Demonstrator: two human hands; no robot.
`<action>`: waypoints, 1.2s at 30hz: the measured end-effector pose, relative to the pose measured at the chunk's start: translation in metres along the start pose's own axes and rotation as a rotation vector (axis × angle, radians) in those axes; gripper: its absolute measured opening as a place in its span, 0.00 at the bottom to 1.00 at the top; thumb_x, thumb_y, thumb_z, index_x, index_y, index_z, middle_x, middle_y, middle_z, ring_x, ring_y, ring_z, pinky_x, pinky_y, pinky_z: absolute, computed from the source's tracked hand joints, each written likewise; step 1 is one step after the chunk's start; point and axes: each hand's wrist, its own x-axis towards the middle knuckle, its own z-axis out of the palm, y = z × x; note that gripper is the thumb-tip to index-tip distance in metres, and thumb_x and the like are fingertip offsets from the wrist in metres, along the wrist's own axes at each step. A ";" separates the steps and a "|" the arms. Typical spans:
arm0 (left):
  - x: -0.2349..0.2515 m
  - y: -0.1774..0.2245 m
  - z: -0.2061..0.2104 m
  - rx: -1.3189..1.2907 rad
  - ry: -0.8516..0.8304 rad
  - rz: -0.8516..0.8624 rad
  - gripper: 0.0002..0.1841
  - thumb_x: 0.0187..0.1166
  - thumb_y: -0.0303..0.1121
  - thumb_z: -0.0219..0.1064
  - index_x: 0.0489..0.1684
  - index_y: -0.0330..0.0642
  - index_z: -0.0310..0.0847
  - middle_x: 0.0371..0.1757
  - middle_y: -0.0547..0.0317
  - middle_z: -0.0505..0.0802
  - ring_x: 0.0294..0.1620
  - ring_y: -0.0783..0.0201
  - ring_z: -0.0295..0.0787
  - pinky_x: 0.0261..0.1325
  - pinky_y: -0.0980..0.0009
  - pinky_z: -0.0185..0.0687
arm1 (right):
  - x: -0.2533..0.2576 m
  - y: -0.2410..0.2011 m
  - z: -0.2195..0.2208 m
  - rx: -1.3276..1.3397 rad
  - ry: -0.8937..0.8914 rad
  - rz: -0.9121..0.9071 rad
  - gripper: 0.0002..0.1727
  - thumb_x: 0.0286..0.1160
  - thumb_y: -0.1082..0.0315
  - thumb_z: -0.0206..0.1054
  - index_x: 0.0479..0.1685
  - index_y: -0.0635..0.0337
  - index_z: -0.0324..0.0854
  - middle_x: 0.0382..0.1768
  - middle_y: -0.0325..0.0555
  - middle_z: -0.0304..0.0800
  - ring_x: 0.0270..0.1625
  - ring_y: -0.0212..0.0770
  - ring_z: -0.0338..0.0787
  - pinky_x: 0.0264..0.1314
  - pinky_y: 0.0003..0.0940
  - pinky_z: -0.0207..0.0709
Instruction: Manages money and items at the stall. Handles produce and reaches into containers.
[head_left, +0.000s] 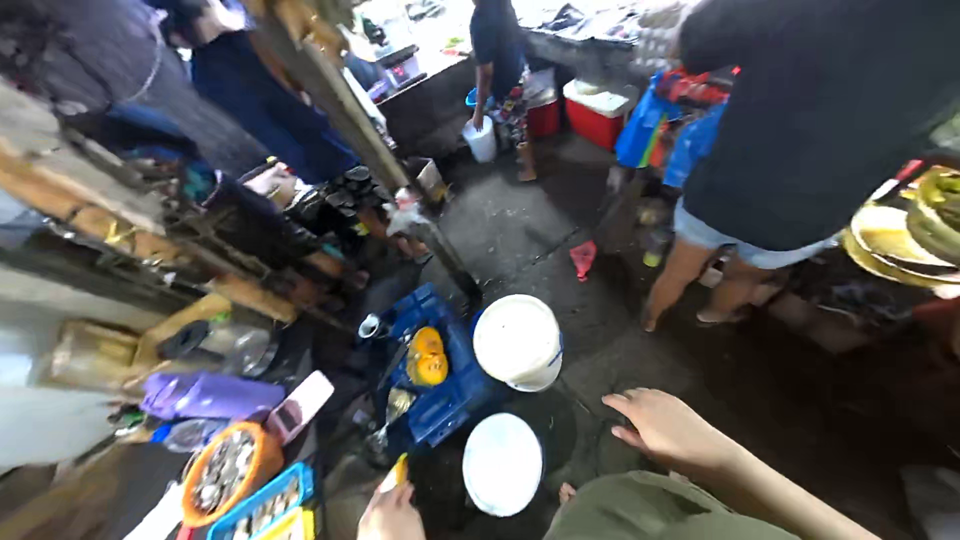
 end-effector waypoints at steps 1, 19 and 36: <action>-0.003 0.042 -0.002 -0.039 0.002 0.169 0.10 0.81 0.30 0.67 0.47 0.38 0.95 0.55 0.39 0.94 0.63 0.36 0.89 0.66 0.34 0.79 | -0.011 0.010 -0.005 0.045 0.050 -0.013 0.29 0.90 0.54 0.59 0.85 0.56 0.70 0.72 0.64 0.83 0.76 0.63 0.81 0.79 0.59 0.70; -0.337 0.624 0.139 -0.944 -1.405 1.648 0.54 0.57 0.36 0.86 0.88 0.30 0.57 0.78 0.46 0.81 0.74 0.60 0.82 0.69 0.59 0.86 | -0.337 0.323 0.042 0.926 1.381 0.450 0.14 0.62 0.60 0.83 0.46 0.53 0.94 0.42 0.34 0.99 0.48 0.29 0.96 0.58 0.37 0.92; -0.478 0.898 0.284 0.381 -0.846 2.354 0.11 0.80 0.23 0.62 0.53 0.32 0.88 0.54 0.34 0.91 0.59 0.32 0.88 0.55 0.35 0.83 | -0.412 0.518 -0.020 0.998 1.878 1.003 0.13 0.77 0.64 0.69 0.50 0.65 0.85 0.37 0.39 0.95 0.39 0.29 0.96 0.49 0.31 0.94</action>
